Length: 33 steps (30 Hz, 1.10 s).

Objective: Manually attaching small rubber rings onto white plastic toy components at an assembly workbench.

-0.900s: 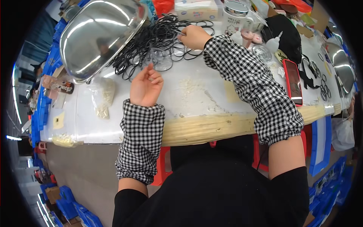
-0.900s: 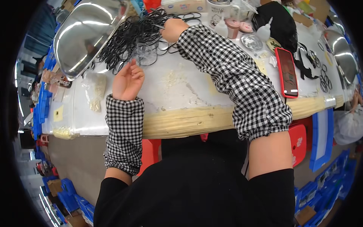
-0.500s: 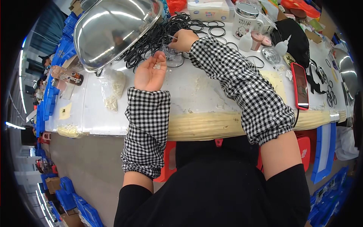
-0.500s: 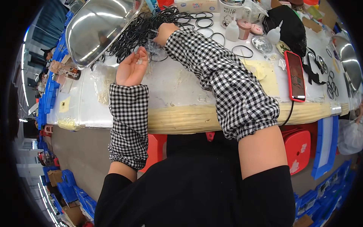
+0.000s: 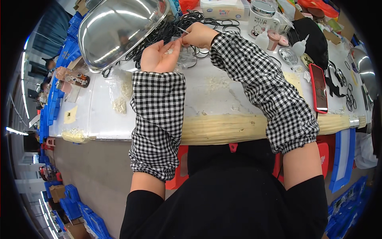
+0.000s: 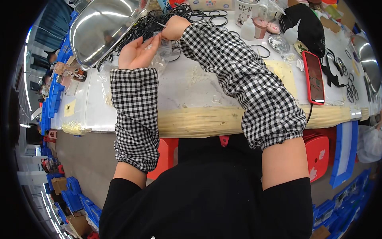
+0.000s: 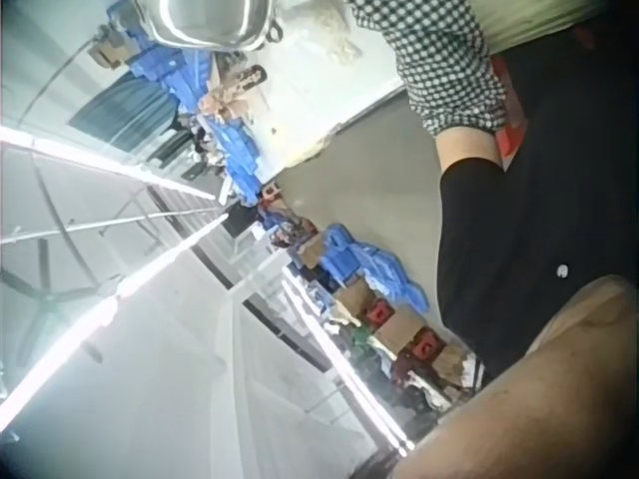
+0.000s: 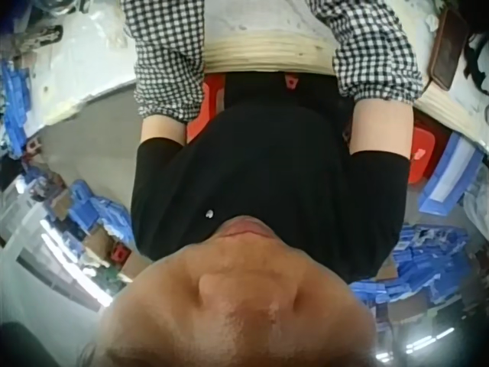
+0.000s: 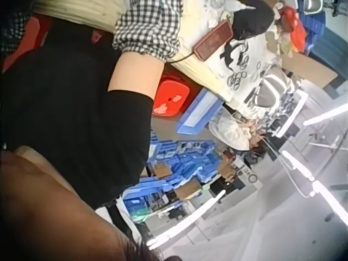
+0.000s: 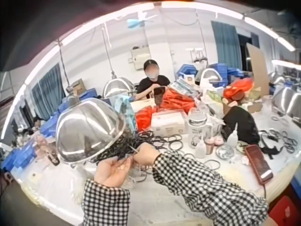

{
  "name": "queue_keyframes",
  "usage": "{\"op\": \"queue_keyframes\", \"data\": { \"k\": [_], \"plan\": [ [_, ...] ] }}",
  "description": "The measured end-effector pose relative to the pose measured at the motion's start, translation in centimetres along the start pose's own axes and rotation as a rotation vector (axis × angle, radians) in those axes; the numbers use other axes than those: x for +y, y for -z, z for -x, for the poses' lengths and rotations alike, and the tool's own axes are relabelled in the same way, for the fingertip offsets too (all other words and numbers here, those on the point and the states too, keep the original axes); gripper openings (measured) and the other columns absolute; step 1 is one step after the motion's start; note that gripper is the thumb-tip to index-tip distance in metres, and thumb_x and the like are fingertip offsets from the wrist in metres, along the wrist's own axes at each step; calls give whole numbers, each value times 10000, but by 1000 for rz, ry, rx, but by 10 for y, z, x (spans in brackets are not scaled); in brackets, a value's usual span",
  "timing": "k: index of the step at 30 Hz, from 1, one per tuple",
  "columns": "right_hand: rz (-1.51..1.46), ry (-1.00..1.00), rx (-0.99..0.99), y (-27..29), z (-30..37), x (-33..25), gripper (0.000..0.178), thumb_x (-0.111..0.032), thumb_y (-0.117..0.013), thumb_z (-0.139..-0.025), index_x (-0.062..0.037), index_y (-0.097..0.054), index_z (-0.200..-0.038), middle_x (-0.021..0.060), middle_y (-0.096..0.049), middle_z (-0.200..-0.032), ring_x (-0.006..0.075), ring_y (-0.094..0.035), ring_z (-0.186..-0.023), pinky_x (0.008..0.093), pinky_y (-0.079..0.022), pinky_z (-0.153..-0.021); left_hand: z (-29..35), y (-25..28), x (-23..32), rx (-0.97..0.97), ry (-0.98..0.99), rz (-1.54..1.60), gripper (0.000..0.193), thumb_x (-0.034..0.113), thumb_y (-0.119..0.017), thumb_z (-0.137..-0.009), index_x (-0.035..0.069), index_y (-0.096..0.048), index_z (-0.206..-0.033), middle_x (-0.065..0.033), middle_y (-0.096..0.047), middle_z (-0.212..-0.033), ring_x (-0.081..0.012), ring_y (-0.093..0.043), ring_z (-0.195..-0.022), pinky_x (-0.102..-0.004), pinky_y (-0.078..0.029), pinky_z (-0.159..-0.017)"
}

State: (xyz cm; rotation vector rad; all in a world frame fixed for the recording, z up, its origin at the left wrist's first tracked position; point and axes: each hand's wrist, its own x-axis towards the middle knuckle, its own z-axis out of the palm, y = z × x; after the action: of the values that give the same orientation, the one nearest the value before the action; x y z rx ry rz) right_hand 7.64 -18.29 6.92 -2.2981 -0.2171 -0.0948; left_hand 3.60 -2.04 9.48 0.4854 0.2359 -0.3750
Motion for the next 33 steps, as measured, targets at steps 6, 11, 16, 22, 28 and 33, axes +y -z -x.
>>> {"op": "queue_keyframes", "data": {
  "k": [6, 11, 16, 22, 28, 33],
  "plan": [
    [-76, -28, 92, -10, 8, -11, 244, -275, -610, -709, -78, -719, -804, 162, -667, -788, 299, -651, -761, 358, -520, -695, 8, -13, 14, 12, 56, 35, 578, 172, -324, -984, -153, -33, -1362, -301, -199, -1390, -364, -265, -1311, -407, -297, -1105],
    [-188, -65, 161, -12, 14, -24, 248, -278, -609, -712, -92, -728, -825, 152, -680, -805, 300, -657, -803, 349, -521, -746, 25, -26, 12, 46, 16, 48, 605, 180, -332, -971, -178, -20, -1346, -303, -219, -1379, -363, -279, -1300, -422, -278, -1107],
    [-317, -93, 161, -20, 16, -32, 238, -270, -617, -688, -97, -733, -803, 140, -685, -797, 278, -669, -780, 334, -527, -742, 16, -14, 6, -24, 63, 55, 607, 211, -340, -968, -173, -48, -1337, -285, -236, -1370, -357, -276, -1292, -450, -259, -1105],
    [-309, -57, 162, -22, 23, -40, 220, -247, -629, -681, -82, -729, -785, 149, -683, -787, 276, -671, -779, 333, -532, -740, -4, -9, 7, 12, 17, -13, 575, 333, -371, -953, -82, -232, -1326, -242, -364, -1302, -334, -382, -1207, -471, -305, -1058],
    [-120, -6, 184, -22, 26, -36, 217, -230, -637, -706, -42, -710, -786, 170, -676, -809, 305, -666, -789, 359, -535, -722, -15, -3, 15, -23, 37, -389, 762, 514, -342, -927, -121, -216, -1327, -263, -318, -1327, -332, -367, -1194, -475, -295, -1040],
    [-9, 47, 105, -14, 29, -33, 241, -224, -616, -731, -31, -711, -839, 177, -663, -737, 276, -663, -729, 344, -520, -712, 12, -6, 18, -147, 93, -606, 821, 471, -311, -960, -222, -68, -1329, -333, -194, -1397, -417, -191, -1333, -465, -181, -1133]
  ]
}}
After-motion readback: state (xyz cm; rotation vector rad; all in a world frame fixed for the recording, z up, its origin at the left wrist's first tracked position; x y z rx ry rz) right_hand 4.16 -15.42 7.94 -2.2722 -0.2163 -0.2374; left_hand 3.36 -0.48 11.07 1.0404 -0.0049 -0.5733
